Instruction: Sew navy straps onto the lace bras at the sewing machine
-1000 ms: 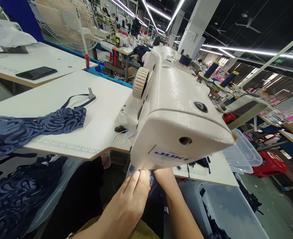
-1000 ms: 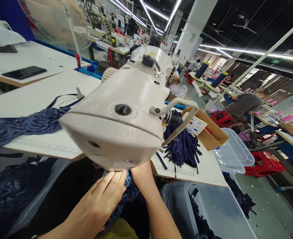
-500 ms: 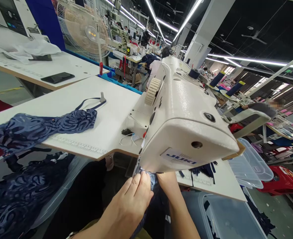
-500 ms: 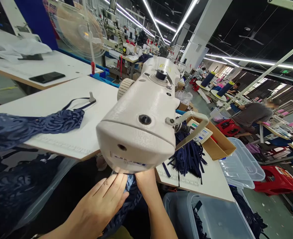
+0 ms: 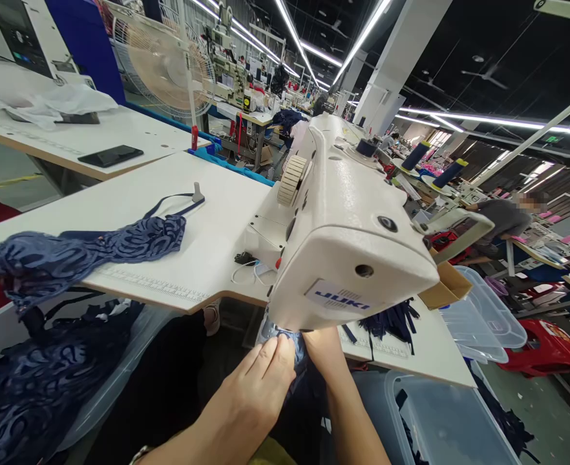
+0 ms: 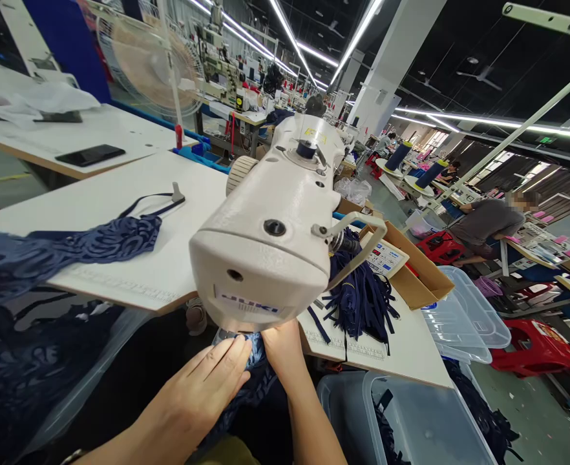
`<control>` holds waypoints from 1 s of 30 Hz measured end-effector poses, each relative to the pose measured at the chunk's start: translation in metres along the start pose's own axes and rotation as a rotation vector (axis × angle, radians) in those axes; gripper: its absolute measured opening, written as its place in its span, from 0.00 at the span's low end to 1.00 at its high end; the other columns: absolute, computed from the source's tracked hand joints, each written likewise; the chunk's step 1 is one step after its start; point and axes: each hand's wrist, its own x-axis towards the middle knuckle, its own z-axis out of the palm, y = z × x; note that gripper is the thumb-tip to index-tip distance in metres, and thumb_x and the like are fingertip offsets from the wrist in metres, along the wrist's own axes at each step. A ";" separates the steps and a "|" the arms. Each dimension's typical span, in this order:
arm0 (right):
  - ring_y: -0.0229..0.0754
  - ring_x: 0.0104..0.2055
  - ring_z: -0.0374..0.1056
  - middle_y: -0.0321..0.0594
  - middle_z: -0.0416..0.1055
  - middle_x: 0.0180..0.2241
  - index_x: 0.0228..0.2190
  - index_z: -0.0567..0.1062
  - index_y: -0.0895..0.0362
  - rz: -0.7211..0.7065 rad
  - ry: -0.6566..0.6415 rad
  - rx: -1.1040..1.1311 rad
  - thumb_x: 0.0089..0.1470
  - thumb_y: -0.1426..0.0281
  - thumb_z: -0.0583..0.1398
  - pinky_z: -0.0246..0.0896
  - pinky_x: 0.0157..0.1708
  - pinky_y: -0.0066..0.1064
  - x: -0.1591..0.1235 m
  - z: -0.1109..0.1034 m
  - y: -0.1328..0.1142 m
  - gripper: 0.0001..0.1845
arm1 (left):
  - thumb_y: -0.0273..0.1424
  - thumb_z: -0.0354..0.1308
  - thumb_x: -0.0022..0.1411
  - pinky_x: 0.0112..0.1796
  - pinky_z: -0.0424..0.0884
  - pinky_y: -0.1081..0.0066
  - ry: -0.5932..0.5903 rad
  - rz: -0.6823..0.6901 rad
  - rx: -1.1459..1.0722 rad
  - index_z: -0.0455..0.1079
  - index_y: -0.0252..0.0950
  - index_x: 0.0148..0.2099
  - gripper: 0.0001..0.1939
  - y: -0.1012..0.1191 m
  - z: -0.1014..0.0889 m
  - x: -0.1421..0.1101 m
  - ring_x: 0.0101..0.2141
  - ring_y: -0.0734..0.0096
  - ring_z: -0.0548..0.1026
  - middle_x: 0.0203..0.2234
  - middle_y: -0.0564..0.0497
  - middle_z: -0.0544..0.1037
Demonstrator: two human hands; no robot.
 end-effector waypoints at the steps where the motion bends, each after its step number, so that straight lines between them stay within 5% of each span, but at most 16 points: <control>1: 0.47 0.49 0.70 0.43 0.78 0.39 0.42 0.78 0.55 0.020 0.018 0.032 0.52 0.72 0.54 0.61 0.54 0.39 -0.001 0.001 -0.002 0.18 | 0.25 0.51 0.66 0.48 0.64 0.64 -0.003 -0.004 -0.008 0.71 0.26 0.49 0.13 0.000 0.000 -0.001 0.42 0.63 0.75 0.41 0.44 0.79; 15: 0.49 0.49 0.70 0.45 0.78 0.41 0.45 0.77 0.57 -0.070 0.064 -0.147 0.56 0.68 0.52 0.61 0.55 0.40 0.003 0.001 0.007 0.19 | 0.26 0.52 0.66 0.48 0.64 0.63 -0.068 -0.021 -0.011 0.71 0.28 0.51 0.14 0.000 0.004 0.002 0.44 0.62 0.74 0.44 0.44 0.78; 30: 0.49 0.51 0.69 0.43 0.78 0.40 0.44 0.77 0.55 -0.088 0.037 -0.241 0.54 0.74 0.53 0.65 0.51 0.38 0.002 0.002 0.019 0.18 | 0.26 0.51 0.67 0.48 0.64 0.64 -0.083 -0.042 -0.014 0.71 0.29 0.51 0.14 0.002 0.002 0.003 0.44 0.63 0.74 0.45 0.47 0.78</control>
